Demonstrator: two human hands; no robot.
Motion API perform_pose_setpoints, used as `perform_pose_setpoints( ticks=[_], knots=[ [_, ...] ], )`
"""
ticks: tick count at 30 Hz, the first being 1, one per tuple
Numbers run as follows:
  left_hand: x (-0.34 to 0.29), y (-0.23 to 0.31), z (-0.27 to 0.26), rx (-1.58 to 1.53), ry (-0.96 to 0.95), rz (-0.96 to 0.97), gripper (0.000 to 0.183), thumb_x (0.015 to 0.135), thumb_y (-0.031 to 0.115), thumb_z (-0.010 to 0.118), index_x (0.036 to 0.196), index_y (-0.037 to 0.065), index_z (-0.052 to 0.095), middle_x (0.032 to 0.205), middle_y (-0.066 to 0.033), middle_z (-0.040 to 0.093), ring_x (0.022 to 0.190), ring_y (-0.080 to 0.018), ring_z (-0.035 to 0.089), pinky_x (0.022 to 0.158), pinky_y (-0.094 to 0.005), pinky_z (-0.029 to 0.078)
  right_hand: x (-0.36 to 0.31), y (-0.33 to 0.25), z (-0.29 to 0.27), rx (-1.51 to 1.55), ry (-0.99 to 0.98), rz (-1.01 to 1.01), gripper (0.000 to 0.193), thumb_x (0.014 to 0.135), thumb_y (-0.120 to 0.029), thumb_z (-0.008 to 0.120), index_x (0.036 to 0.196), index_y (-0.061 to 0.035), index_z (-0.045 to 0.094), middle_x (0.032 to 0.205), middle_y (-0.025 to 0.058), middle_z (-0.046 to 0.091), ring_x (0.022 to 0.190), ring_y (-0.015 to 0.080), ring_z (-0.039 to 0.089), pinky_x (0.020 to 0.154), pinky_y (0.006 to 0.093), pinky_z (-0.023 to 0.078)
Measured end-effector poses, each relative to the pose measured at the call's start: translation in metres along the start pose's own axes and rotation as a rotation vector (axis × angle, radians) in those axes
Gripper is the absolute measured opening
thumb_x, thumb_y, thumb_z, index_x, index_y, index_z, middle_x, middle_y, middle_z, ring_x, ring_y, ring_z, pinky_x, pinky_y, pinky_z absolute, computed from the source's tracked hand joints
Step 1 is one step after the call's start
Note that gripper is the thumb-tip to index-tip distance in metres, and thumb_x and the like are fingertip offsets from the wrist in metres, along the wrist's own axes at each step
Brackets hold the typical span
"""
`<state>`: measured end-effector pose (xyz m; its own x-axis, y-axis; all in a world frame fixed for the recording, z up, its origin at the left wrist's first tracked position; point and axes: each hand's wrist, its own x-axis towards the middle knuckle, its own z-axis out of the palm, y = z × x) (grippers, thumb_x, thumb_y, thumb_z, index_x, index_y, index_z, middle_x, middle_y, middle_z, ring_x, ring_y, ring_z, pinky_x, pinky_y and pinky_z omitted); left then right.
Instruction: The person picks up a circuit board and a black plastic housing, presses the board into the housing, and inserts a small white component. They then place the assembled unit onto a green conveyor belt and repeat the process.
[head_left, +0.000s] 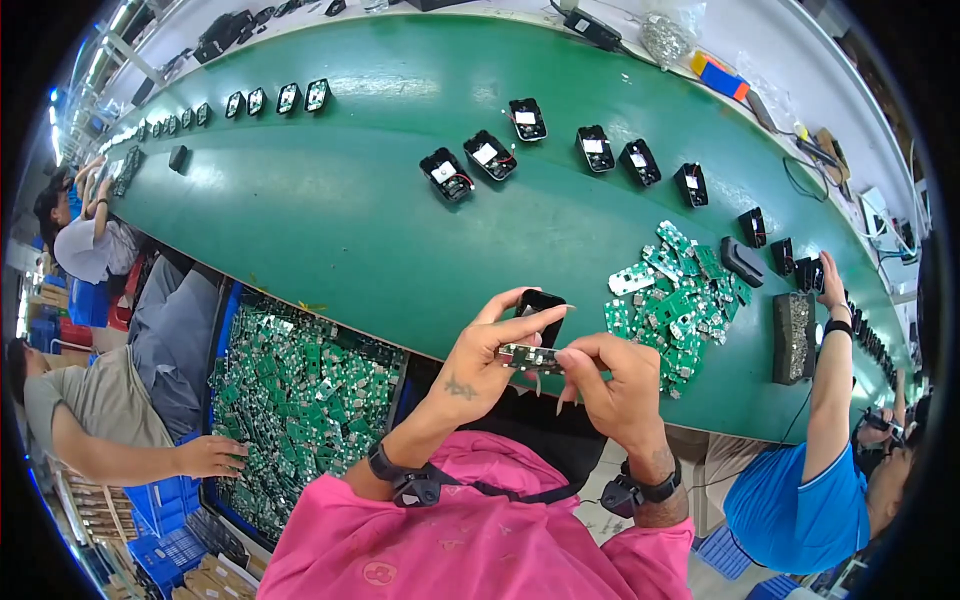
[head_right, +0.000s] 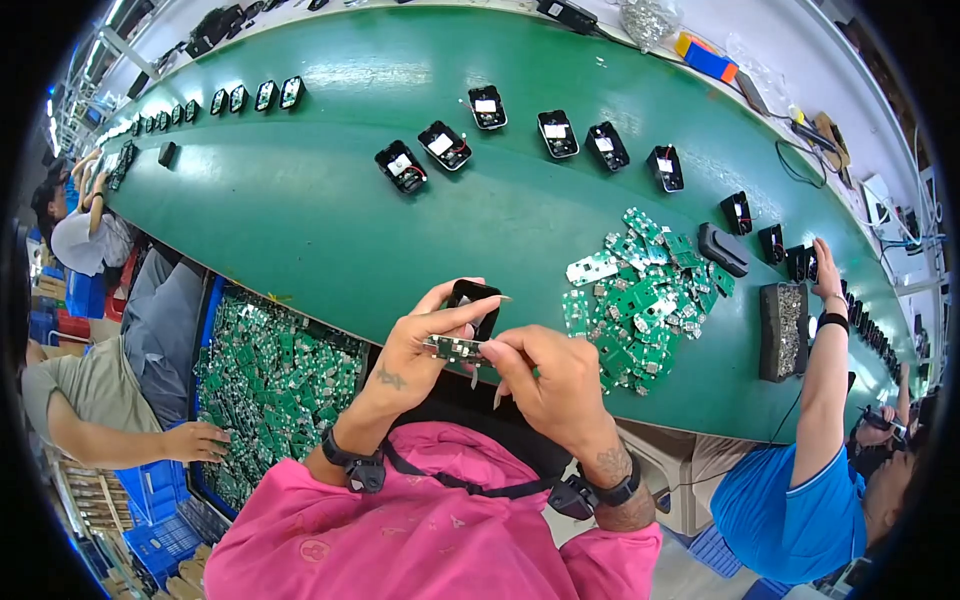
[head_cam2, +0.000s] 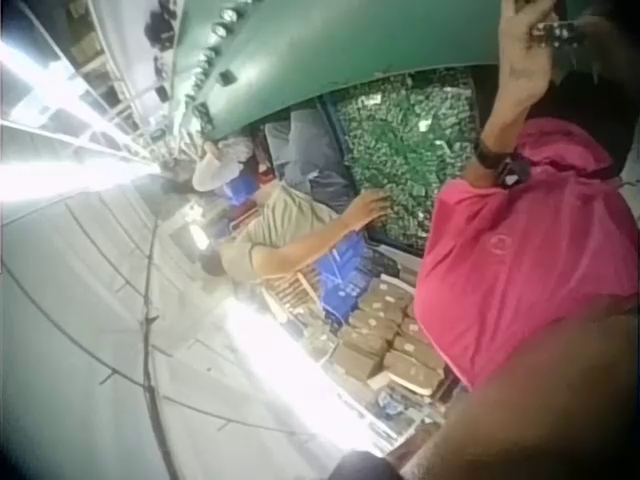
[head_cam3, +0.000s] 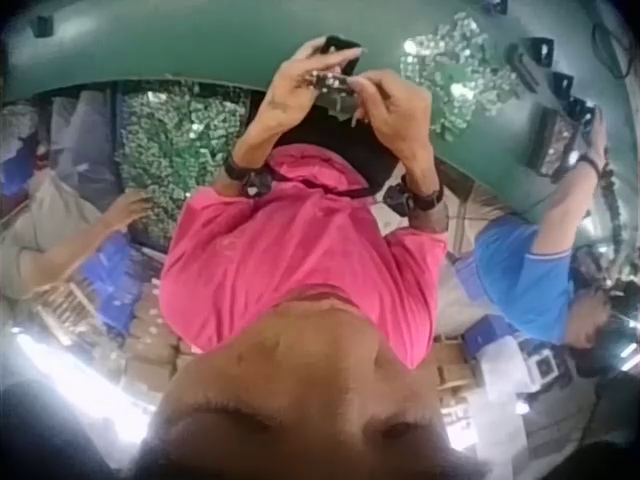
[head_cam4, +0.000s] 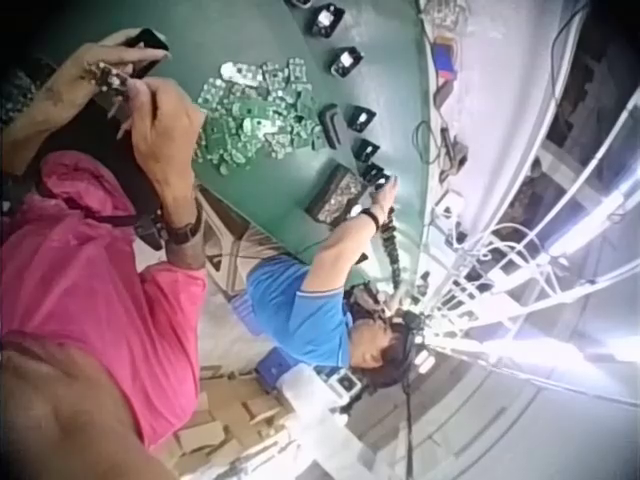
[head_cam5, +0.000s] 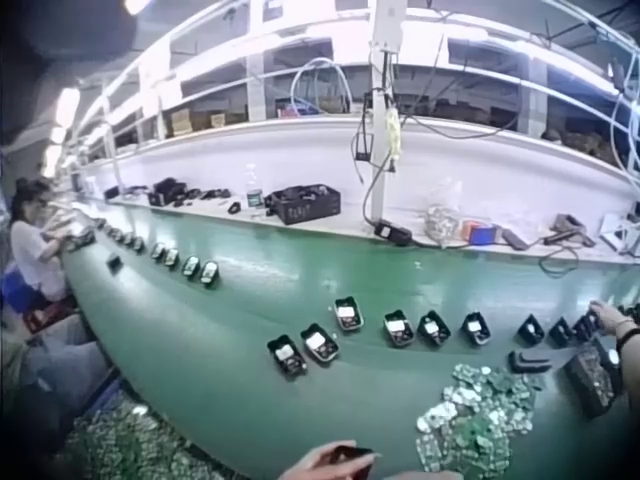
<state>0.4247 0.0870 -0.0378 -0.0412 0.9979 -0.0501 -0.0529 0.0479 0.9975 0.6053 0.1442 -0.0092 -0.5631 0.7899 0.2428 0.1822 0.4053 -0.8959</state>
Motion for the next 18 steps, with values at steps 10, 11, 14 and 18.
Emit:
perform_pose_setpoints(
  ticks=[10,11,14,18],
  knots=[
    [0.0,-0.001,-0.002,0.014,-0.043,-0.02,0.045,0.093,-0.004,0.052,0.134,0.012,0.066,0.141,-0.009,0.046,0.102,-0.0132,0.061,0.075,-0.0251,0.057,0.0,0.003,-0.005,0.041,-0.017,0.099,0.016,0.095,-0.009,0.065,0.084,0.0016,0.065,0.062,0.0044,0.065,0.05,0.0122,0.066,0.045,0.0239,0.045],
    [0.0,0.001,-0.001,0.049,-0.05,-0.004,0.045,0.093,-0.003,0.052,0.134,0.011,0.066,0.142,-0.0088,0.045,0.101,-0.013,0.061,0.074,-0.025,0.057,0.0,0.003,-0.005,0.051,-0.027,0.118,0.016,0.096,-0.009,0.065,0.084,0.0017,0.065,0.061,0.0039,0.065,0.05,0.0116,0.065,0.044,0.0238,0.045],
    [-0.002,0.006,0.0,0.11,-0.086,-0.006,0.045,0.093,-0.002,0.054,0.134,0.01,0.065,0.144,-0.0094,0.042,0.098,-0.0124,0.061,0.072,-0.0254,0.057,0.001,0.007,-0.004,0.026,-0.005,0.108,0.018,0.096,-0.01,0.065,0.083,0.0018,0.066,0.06,0.0032,0.063,0.049,0.011,0.064,0.044,0.0236,0.044],
    [-0.003,0.008,0.001,0.175,-0.129,-0.008,0.057,0.092,-0.002,0.055,0.148,0.008,0.05,0.148,-0.0123,0.038,0.104,-0.012,0.059,0.078,-0.026,0.055,0.003,0.006,-0.009,0.049,-0.005,0.218,0.018,0.096,-0.011,0.065,0.083,0.0024,0.066,0.059,0.0029,0.062,0.048,0.0103,0.063,0.043,0.0234,0.043]
  ],
)
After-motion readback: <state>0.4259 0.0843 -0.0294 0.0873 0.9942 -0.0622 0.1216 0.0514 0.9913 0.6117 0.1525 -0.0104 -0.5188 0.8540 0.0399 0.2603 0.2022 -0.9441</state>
